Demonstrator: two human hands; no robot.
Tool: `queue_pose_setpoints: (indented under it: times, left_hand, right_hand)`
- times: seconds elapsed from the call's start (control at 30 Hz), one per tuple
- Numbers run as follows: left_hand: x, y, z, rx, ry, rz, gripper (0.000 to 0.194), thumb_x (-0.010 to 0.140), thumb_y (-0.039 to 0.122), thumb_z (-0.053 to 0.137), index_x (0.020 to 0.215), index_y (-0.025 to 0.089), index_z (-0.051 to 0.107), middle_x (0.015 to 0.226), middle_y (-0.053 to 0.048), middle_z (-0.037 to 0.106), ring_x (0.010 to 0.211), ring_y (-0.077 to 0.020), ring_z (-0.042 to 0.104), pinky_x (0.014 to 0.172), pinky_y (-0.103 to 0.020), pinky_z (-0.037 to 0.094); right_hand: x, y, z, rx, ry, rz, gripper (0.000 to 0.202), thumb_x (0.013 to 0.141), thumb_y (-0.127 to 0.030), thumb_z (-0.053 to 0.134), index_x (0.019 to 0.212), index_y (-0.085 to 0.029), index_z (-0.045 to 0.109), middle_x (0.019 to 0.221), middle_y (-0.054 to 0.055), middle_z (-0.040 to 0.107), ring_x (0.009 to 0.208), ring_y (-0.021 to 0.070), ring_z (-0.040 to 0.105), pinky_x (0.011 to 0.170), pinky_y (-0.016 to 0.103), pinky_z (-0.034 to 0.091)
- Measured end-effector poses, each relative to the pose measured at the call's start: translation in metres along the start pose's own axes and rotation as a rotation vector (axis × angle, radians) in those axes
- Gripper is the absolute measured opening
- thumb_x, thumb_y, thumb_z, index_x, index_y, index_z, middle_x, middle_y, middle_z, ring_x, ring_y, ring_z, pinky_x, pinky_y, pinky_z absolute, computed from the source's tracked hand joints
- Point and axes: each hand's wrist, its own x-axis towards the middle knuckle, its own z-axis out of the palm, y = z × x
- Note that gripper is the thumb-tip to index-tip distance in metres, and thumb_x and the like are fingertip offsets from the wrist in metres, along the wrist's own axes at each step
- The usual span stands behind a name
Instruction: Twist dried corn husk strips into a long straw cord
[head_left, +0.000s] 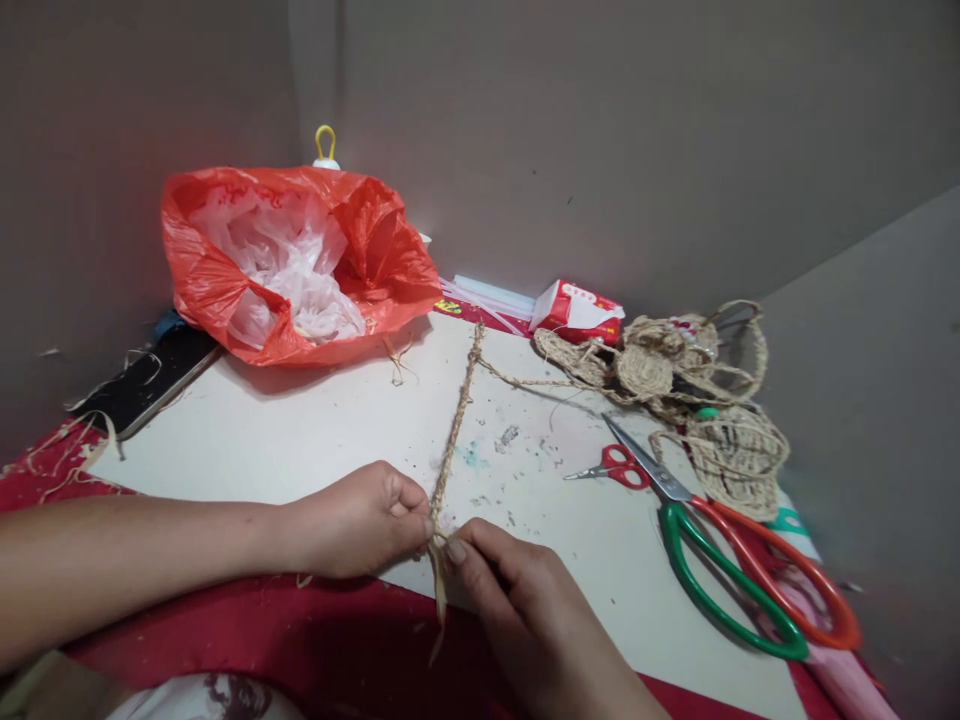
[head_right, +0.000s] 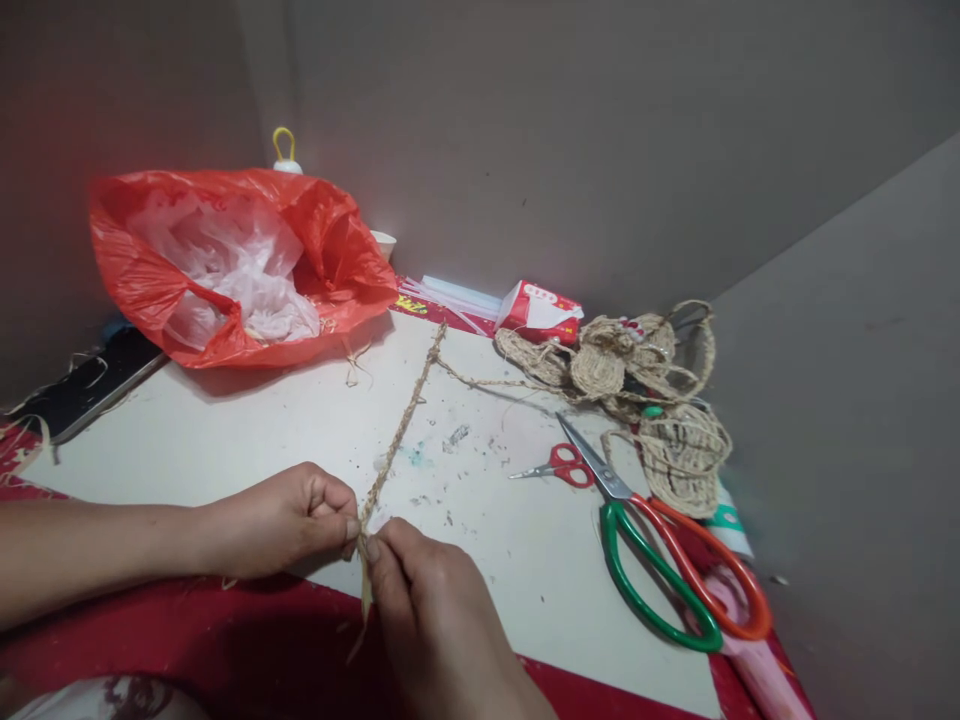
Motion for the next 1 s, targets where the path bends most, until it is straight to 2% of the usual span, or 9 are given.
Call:
queue_pose_setpoints:
  times: [0.1,0.23,0.5,0.6,0.67,0.73,0.8,0.9,1.0]
  left_hand:
    - [0.002,-0.005,0.002,-0.037,0.027,0.015,0.021,0.077,0.026,0.047,0.058,0.016,0.047,0.045,0.008,0.033,0.041,-0.0054,0.022,0.04,-0.021,0.016]
    - [0.002,-0.008,0.004,-0.103,0.042,0.034,0.021,0.075,0.024,0.05,0.058,0.013,0.054,0.046,0.007,0.038,0.044,-0.0051,0.026,0.043,-0.021,0.018]
    - [-0.002,-0.011,0.012,-0.397,-0.062,0.082,0.024,0.08,0.027,0.053,0.07,0.01,0.068,0.064,-0.004,0.066,0.054,-0.0093,0.052,0.057,-0.022,0.04]
    - [-0.002,-0.011,0.013,-0.427,-0.025,0.055,0.025,0.077,0.033,0.06,0.073,0.01,0.068,0.064,-0.004,0.065,0.058,-0.0111,0.054,0.061,-0.024,0.041]
    - [-0.003,-0.009,0.012,-0.361,0.023,0.013,0.025,0.075,0.035,0.064,0.072,0.01,0.067,0.055,0.0,0.059,0.048,-0.0074,0.045,0.051,-0.02,0.033]
    - [-0.003,-0.007,0.01,-0.304,0.046,-0.011,0.025,0.074,0.035,0.065,0.07,0.011,0.066,0.046,0.006,0.048,0.041,-0.0041,0.029,0.043,-0.02,0.021]
    - [-0.004,-0.005,0.008,-0.305,0.037,0.003,0.026,0.074,0.036,0.065,0.069,0.011,0.065,0.042,0.008,0.043,0.039,-0.0034,0.022,0.042,-0.021,0.016]
    - [-0.004,-0.003,0.007,-0.312,0.042,0.019,0.027,0.074,0.037,0.065,0.068,0.011,0.064,0.041,0.008,0.042,0.038,-0.0033,0.023,0.042,-0.021,0.016]
    - [-0.005,-0.003,0.008,-0.289,0.053,0.019,0.029,0.074,0.038,0.066,0.068,0.01,0.064,0.041,0.008,0.042,0.038,-0.0033,0.024,0.042,-0.02,0.016]
  right_hand:
    - [-0.003,-0.003,0.013,0.103,0.018,-0.02,0.033,0.093,-0.038,0.036,0.065,-0.022,0.041,0.056,-0.001,0.047,0.053,0.0132,0.04,0.051,0.026,0.028]
    - [-0.007,0.001,0.031,-0.052,0.12,-0.132,0.033,0.094,-0.036,0.033,0.065,-0.022,0.04,0.054,0.001,0.049,0.048,0.0133,0.04,0.05,0.028,0.026]
    - [-0.003,0.018,0.046,-0.22,0.2,-0.172,0.024,0.089,-0.034,0.041,0.088,-0.02,0.061,0.066,0.01,0.067,0.044,0.0177,0.054,0.044,0.028,0.033]
    - [0.0,0.014,0.052,-0.344,0.171,-0.177,0.023,0.087,-0.031,0.044,0.08,-0.019,0.063,0.064,0.011,0.066,0.042,0.0179,0.055,0.04,0.028,0.033]
    - [-0.002,0.011,0.055,-0.366,0.059,-0.222,0.026,0.084,-0.029,0.048,0.061,-0.021,0.058,0.051,0.007,0.06,0.034,0.0156,0.047,0.036,0.028,0.027]
    - [-0.007,0.01,0.051,-0.257,-0.081,-0.286,0.037,0.079,-0.031,0.056,0.044,-0.022,0.047,0.039,0.003,0.049,0.03,0.012,0.037,0.035,0.027,0.021]
    - [-0.015,0.011,0.037,-0.038,-0.102,-0.313,0.041,0.073,-0.039,0.064,0.04,-0.023,0.045,0.038,0.0,0.045,0.033,0.0114,0.036,0.036,0.026,0.022]
    - [-0.022,0.011,0.005,0.175,0.094,-0.243,0.032,0.078,-0.052,0.059,0.06,-0.026,0.062,0.053,0.003,0.056,0.049,0.018,0.051,0.043,0.029,0.035]
    - [-0.014,0.004,-0.016,0.34,0.294,-0.085,0.034,0.09,-0.049,0.044,0.088,-0.023,0.065,0.075,0.006,0.064,0.067,0.0192,0.058,0.058,0.029,0.045]
